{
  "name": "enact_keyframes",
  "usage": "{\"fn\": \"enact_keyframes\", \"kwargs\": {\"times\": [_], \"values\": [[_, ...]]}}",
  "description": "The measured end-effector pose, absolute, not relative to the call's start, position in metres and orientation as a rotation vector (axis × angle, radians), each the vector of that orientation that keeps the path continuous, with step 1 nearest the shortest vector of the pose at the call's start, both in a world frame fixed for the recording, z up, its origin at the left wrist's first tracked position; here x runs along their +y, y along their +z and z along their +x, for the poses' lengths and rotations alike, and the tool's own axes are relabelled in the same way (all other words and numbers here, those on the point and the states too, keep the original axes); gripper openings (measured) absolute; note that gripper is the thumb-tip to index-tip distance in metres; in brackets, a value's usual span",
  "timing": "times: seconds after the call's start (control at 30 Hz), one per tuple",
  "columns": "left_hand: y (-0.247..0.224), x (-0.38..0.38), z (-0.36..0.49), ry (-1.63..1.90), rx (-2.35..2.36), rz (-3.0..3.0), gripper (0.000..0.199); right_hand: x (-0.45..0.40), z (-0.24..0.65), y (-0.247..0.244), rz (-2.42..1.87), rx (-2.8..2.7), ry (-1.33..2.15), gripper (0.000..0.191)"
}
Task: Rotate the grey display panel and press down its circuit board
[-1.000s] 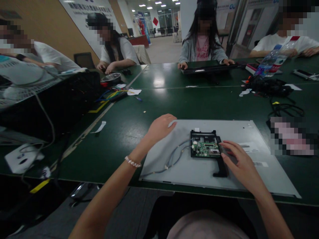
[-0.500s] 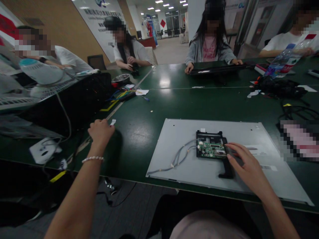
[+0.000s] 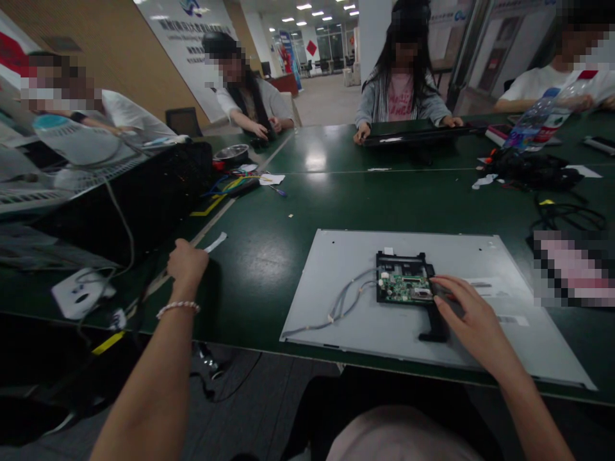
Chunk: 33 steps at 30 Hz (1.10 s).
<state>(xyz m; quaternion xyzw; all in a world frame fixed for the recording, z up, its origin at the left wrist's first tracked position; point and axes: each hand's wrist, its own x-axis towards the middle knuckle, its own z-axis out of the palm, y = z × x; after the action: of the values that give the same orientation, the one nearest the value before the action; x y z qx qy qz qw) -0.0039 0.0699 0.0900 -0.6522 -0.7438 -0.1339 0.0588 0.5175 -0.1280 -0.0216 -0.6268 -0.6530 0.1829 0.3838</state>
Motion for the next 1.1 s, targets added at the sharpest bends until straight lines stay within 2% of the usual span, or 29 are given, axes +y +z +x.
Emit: {"fn": "enact_keyframes", "kwargs": {"times": [0.17, 0.27, 0.37, 0.43, 0.5, 0.6, 0.73, 0.87, 1.1], "values": [[0.083, 0.079, 0.004, -0.686, -2.291, -1.915, 0.013, -0.129, 0.515, -0.020, -1.589, -1.624, 0.444, 0.032], [0.085, 0.071, 0.029, -0.863, -2.213, -2.221, 0.018, -0.130, 0.512, -0.020, -1.571, -1.554, 0.428, 0.032], [0.091, 0.048, 0.068, -1.278, -2.070, -2.629, 0.019, -0.132, 0.509, -0.017, -1.561, -1.523, 0.354, 0.032], [0.092, 0.028, 0.098, -1.380, -2.034, -2.772, 0.017, -0.135, 0.505, -0.012, -1.559, -1.544, 0.280, 0.032], [0.089, 0.010, 0.128, -1.306, -1.993, -2.942, 0.016, -0.138, 0.499, -0.005, -1.544, -1.581, 0.225, 0.032], [0.076, -0.008, 0.165, -0.993, -1.819, -3.187, 0.014, -0.144, 0.484, 0.006, -1.485, -1.674, 0.206, 0.033], [0.054, -0.016, 0.192, -0.751, -1.717, -3.249, 0.015, -0.148, 0.460, 0.014, -1.339, -1.892, 0.294, 0.041], [0.039, -0.018, 0.197, -0.657, -1.699, -3.290, 0.014, -0.147, 0.440, 0.014, -1.261, -2.055, 0.337, 0.044], [0.030, -0.016, 0.197, -0.670, -1.725, -3.338, 0.019, -0.143, 0.424, 0.016, -1.102, -2.301, 0.313, 0.038]]}}
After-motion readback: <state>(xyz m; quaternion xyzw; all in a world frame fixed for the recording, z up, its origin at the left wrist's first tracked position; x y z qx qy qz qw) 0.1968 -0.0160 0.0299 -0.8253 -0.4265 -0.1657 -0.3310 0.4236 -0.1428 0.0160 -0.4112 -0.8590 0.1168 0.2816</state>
